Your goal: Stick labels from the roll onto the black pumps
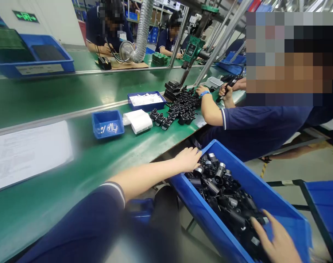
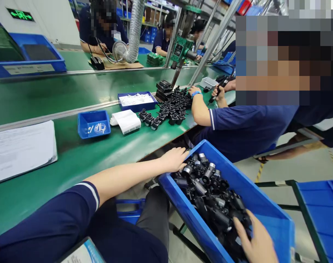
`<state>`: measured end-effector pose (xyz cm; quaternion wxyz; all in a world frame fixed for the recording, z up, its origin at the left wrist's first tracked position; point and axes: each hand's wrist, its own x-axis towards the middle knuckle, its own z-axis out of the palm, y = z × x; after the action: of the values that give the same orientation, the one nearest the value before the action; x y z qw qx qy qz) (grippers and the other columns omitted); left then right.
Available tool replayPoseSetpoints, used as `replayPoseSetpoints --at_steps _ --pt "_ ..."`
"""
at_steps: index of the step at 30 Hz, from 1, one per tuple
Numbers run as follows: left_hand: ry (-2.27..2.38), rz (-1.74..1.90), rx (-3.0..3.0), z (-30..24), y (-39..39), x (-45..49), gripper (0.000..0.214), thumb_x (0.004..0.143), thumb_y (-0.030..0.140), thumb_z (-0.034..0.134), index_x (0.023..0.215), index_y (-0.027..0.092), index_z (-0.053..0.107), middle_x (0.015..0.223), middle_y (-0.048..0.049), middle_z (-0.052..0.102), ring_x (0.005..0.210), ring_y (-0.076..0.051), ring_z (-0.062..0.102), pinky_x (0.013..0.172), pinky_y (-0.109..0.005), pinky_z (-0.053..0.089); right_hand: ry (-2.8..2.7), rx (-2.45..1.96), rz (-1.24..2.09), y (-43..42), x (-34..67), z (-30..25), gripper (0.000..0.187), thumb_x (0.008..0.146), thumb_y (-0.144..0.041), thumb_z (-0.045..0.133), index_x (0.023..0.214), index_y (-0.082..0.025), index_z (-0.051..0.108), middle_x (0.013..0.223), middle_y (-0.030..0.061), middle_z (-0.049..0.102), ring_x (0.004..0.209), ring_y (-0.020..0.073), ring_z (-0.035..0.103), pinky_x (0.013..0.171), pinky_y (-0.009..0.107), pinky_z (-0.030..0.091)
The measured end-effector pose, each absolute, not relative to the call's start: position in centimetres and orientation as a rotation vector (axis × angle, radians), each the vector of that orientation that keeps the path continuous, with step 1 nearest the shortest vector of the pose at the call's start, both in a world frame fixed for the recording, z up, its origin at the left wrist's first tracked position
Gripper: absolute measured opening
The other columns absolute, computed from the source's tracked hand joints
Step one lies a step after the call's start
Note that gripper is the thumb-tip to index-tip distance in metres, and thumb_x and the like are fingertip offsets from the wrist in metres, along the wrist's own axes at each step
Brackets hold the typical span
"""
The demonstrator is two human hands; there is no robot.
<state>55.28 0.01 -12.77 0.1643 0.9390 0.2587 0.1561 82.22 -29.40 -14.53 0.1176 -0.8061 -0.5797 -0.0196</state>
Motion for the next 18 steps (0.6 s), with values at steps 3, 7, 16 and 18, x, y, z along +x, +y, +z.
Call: replayPoseSetpoints --at_steps 3,7,16,18 --pt "0.702 0.435 2.77 -12.5 0.3 50.5 0.056 0.09 0.036 0.05 0.138 0.01 0.039 0.143 -0.0184 0.043 0.135 -0.029 0.039 0.111 -0.041 0.03 -1.954 -2.218 0.224 -26.7 75.8 -14.8 0.052 0.09 -0.053 0.047 0.127 -0.017 0.053 0.129 0.0152 0.06 0.121 0.0325 0.055 0.104 0.049 0.044" --pt "0.754 0.381 2.845 -13.7 0.0 43.1 0.068 0.083 0.032 0.06 0.14 0.005 0.036 0.149 -0.0254 0.033 0.141 -0.036 0.027 0.114 -0.05 0.025 -2.048 -2.209 0.462 -24.9 71.3 -14.9 0.04 0.093 -0.053 0.044 0.096 -0.02 0.067 0.106 0.0115 0.07 0.103 0.0295 0.063 0.096 0.042 0.048" --pt "0.715 0.431 2.969 -16.2 0.3 39.4 0.052 0.089 0.003 0.033 0.139 0.01 0.043 0.151 -0.0203 0.034 0.144 -0.03 0.026 0.113 -0.056 0.029 -1.714 -2.5 0.665 -25.3 67.5 -12.4 0.046 0.091 -0.058 0.04 0.085 -0.022 0.068 0.084 0.0075 0.075 0.083 0.0308 0.07 0.075 0.035 0.051" --pt "0.702 0.447 2.973 -16.3 0.6 39.6 0.051 0.089 0.003 0.033 0.139 0.01 0.043 0.151 -0.0207 0.034 0.143 -0.031 0.026 0.112 -0.057 0.029 -1.67 -2.519 0.665 -25.3 66.5 -12.2 0.047 0.091 -0.058 0.04 0.085 -0.022 0.069 0.083 0.0066 0.075 0.082 0.0301 0.071 0.072 0.034 0.051"
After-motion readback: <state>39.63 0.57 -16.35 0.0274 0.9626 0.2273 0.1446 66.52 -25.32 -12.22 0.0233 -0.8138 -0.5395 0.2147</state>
